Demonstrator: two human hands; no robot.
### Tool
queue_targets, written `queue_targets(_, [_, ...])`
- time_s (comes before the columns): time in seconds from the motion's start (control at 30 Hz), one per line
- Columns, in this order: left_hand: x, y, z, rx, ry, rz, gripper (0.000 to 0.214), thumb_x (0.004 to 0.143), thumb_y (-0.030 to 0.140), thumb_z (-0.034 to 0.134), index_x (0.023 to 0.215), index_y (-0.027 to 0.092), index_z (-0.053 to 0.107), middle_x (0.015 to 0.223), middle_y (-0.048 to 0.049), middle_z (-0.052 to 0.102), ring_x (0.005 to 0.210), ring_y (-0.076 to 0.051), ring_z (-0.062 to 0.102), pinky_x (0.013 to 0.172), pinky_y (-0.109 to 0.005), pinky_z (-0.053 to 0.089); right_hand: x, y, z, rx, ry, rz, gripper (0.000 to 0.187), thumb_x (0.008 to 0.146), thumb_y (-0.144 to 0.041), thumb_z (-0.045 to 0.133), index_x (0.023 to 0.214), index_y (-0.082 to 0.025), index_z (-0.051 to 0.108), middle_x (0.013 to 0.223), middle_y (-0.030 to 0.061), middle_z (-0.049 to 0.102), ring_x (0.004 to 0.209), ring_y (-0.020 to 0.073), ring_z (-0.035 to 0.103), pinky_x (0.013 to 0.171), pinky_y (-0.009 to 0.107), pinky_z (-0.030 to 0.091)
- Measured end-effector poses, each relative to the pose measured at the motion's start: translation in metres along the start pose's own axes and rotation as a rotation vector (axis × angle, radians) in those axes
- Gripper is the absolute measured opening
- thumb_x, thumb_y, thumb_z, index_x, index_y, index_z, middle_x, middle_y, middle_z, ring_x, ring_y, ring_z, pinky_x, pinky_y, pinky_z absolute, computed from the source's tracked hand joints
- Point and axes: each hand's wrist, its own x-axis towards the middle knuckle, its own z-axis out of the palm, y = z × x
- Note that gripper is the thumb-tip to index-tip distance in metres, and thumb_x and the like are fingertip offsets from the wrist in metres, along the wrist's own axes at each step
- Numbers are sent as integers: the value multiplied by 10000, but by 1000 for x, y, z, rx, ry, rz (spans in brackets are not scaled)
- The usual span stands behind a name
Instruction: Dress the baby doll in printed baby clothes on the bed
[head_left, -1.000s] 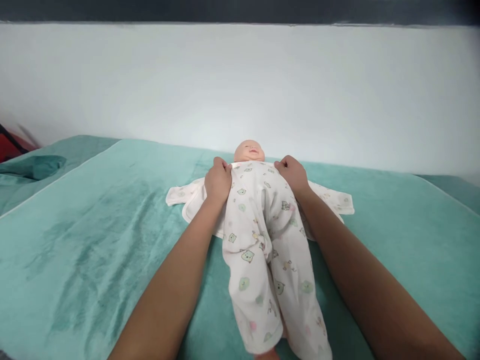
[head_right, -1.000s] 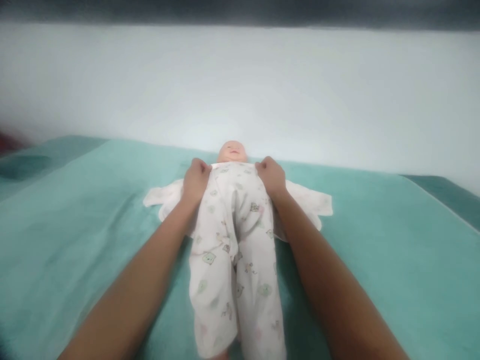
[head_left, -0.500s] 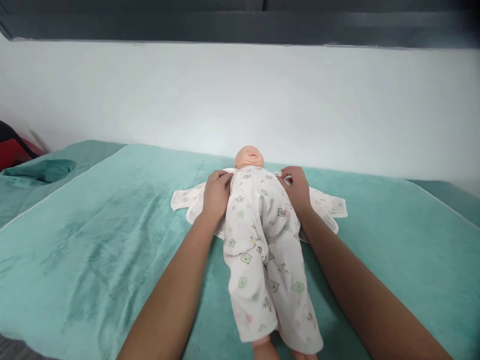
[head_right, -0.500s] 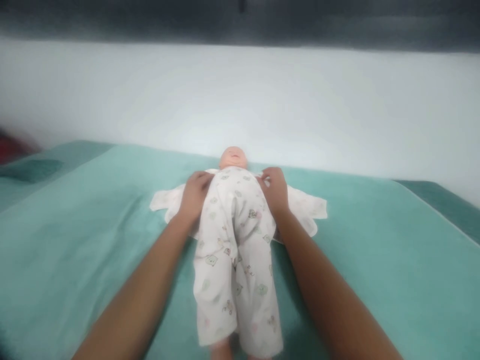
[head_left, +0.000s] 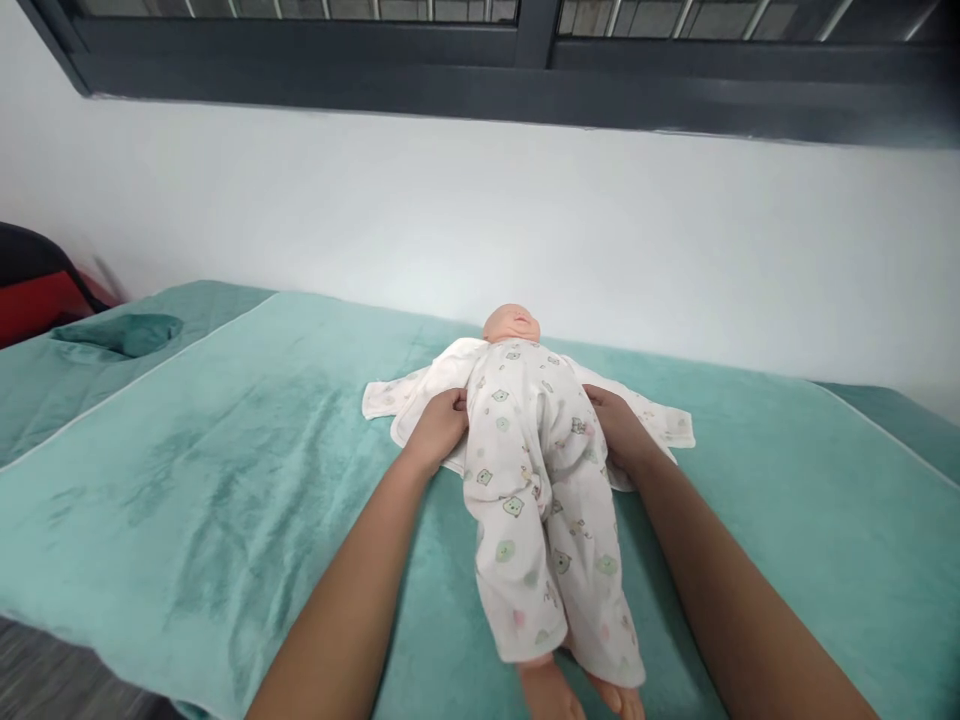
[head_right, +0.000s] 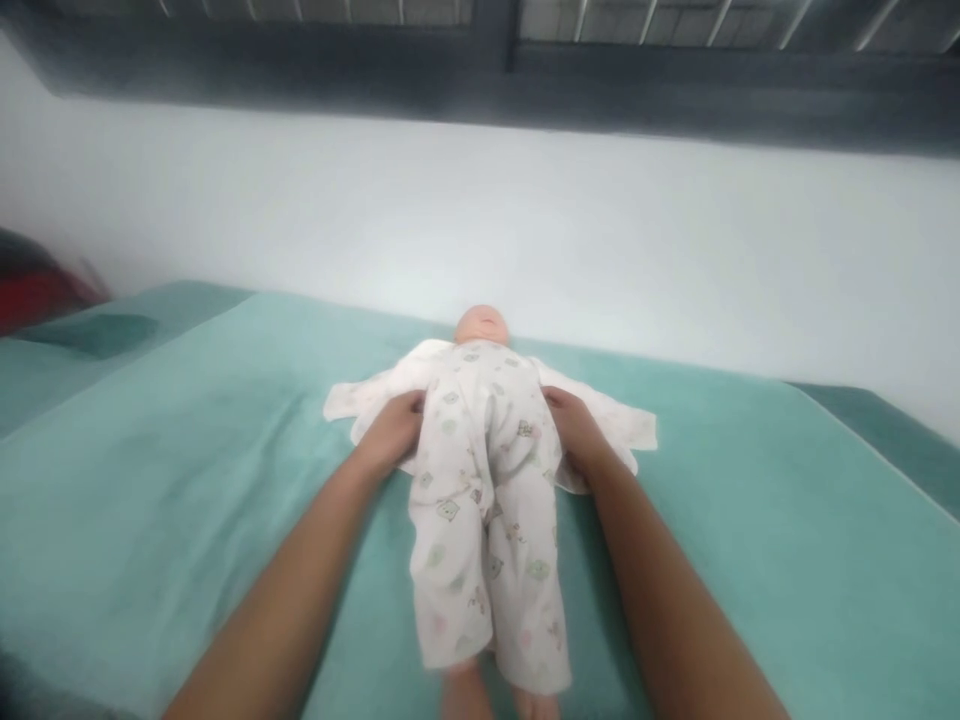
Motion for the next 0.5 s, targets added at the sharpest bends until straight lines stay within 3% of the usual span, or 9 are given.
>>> queue_targets(0.2, [-1,3,0,-238,-98,-93,164,745,232,652,902,193,680,790,-27,704,715,-182,624,639,-284,490,0,-4,-2,181,-99,114,410,614,-336,818,1010,-237,770,944,56,786,866,302,715,750,424,581])
queue_targets(0.5, [-8,5,8,-549,-216,-174,240,750,261,728,964,154,712,885,-84,760,818,-229,697,752,-348,562,1,-5,-7,153,-108,161,320,627,-394,814,922,-277,772,967,67,784,882,343,718,729,462,588])
